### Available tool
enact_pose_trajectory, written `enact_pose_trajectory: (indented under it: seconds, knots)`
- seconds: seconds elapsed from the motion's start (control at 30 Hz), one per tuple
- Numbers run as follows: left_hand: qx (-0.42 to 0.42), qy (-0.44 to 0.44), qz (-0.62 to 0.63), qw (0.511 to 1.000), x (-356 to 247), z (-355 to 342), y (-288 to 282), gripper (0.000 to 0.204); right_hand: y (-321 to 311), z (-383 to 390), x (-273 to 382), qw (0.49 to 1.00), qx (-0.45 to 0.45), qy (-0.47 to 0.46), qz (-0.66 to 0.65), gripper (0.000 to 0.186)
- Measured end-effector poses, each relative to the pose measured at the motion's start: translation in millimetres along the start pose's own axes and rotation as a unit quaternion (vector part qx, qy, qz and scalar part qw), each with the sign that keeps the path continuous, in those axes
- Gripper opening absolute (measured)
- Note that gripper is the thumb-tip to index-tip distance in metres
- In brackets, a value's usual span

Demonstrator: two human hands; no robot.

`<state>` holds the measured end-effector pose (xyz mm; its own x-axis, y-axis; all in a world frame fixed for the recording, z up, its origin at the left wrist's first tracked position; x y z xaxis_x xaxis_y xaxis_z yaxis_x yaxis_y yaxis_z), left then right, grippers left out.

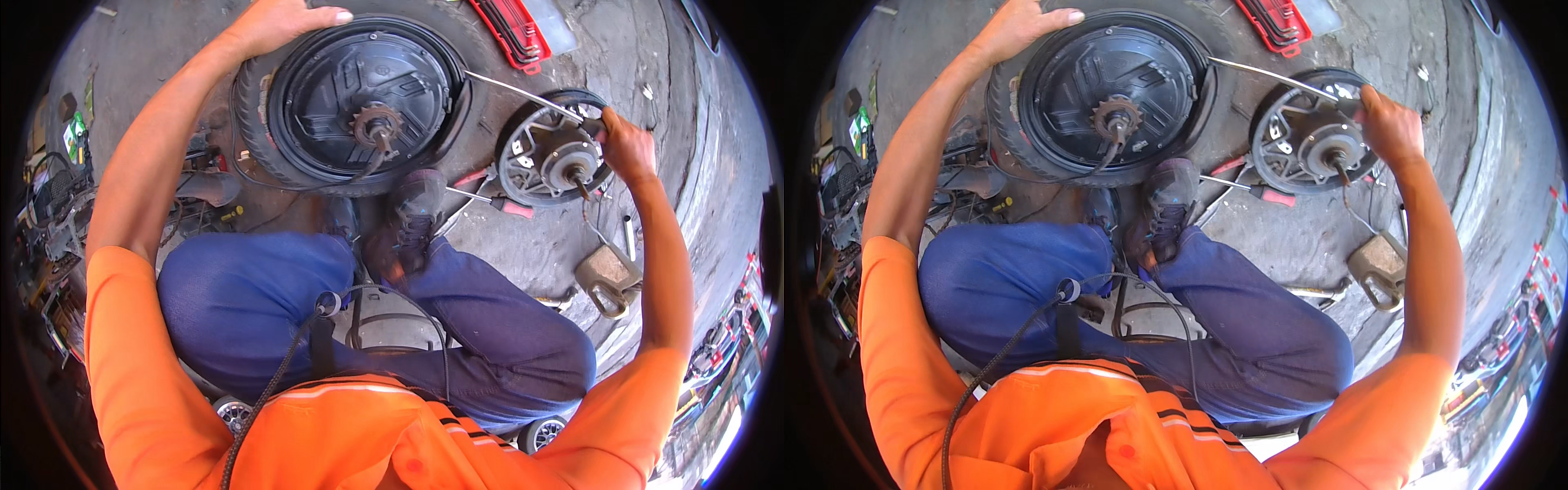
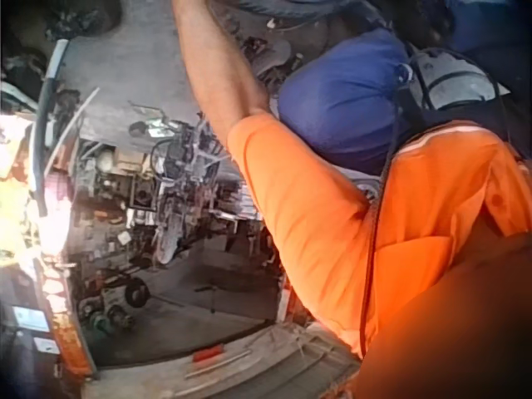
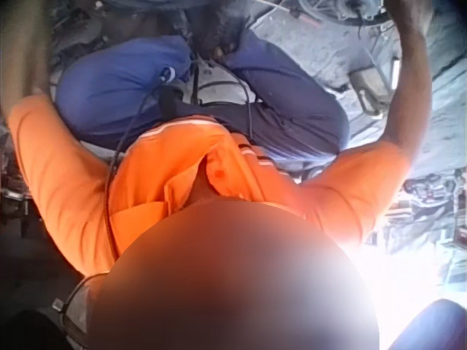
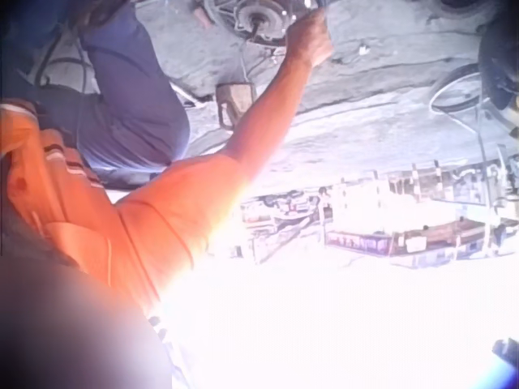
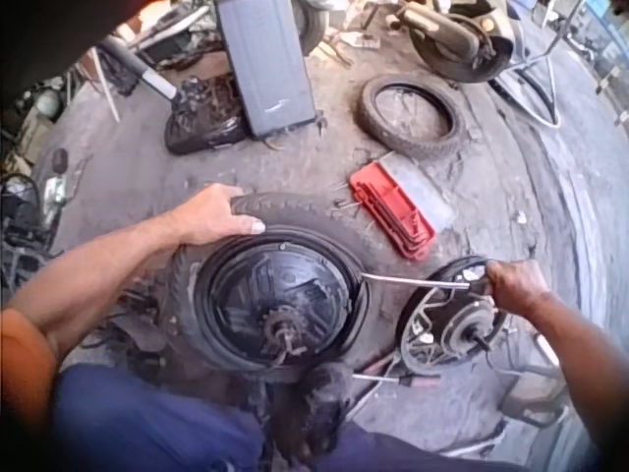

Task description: The person uses a tire lever to pry the tire bead off the rim, working around the circumference to separate the tire from the wheel. After removing the tire, the person lifts it and places it onto a nearby motorcycle frame.

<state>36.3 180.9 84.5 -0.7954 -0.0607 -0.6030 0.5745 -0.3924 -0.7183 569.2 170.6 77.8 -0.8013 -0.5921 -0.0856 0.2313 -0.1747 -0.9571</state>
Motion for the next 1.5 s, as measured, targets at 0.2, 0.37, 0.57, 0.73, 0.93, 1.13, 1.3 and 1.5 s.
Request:
enact_pose_trajectory:
  seconds: [0.2,0.37,0.57,0.73,0.93,1.13,1.3,1.5]
  knots:
    - [-0.016,-0.001,-0.073,0.997,5,-1,-2,0.083,-2,-8,4,0.996,0.027,0.078,0.012,0.021]
    - [0.072,0.0,0.002,0.997,10,-11,-5,0.091,-35,15,30,0.997,-0.071,-0.016,0.025,0.032]
    - [-0.092,0.017,-0.13,0.987,-2,-45,0,0.093,-57,43,74,0.996,-0.026,-0.023,0.076,0.031]
    - [-0.112,-0.053,-0.142,0.982,-28,-50,10,0.084,-76,67,125,0.993,0.065,0.074,0.058,0.019]
    - [-0.15,-0.004,-0.185,0.971,-27,-30,4,0.079,-75,102,179,0.99,0.06,0.12,-0.041,0.021]
    - [-0.23,0.052,-0.195,0.952,-10,-25,8,0.071,-43,103,167,0.987,-0.005,0.128,-0.095,0.022]
    - [-0.249,0.066,-0.181,0.949,-16,-18,7,0.067,-18,106,157,0.98,-0.036,0.127,-0.146,0.025]
    - [-0.258,0.073,-0.198,0.943,-18,-21,12,0.065,31,113,157,0.979,-0.049,0.136,-0.142,0.031]
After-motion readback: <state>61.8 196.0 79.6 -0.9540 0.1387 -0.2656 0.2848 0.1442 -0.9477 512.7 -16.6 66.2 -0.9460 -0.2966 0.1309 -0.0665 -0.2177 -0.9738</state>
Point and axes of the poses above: each hand's wrist, its own z-axis away from the middle knuckle, its own y-axis out of the palm, x = y × z, the point moved 2 cm from there along -z, towards the middle knuckle
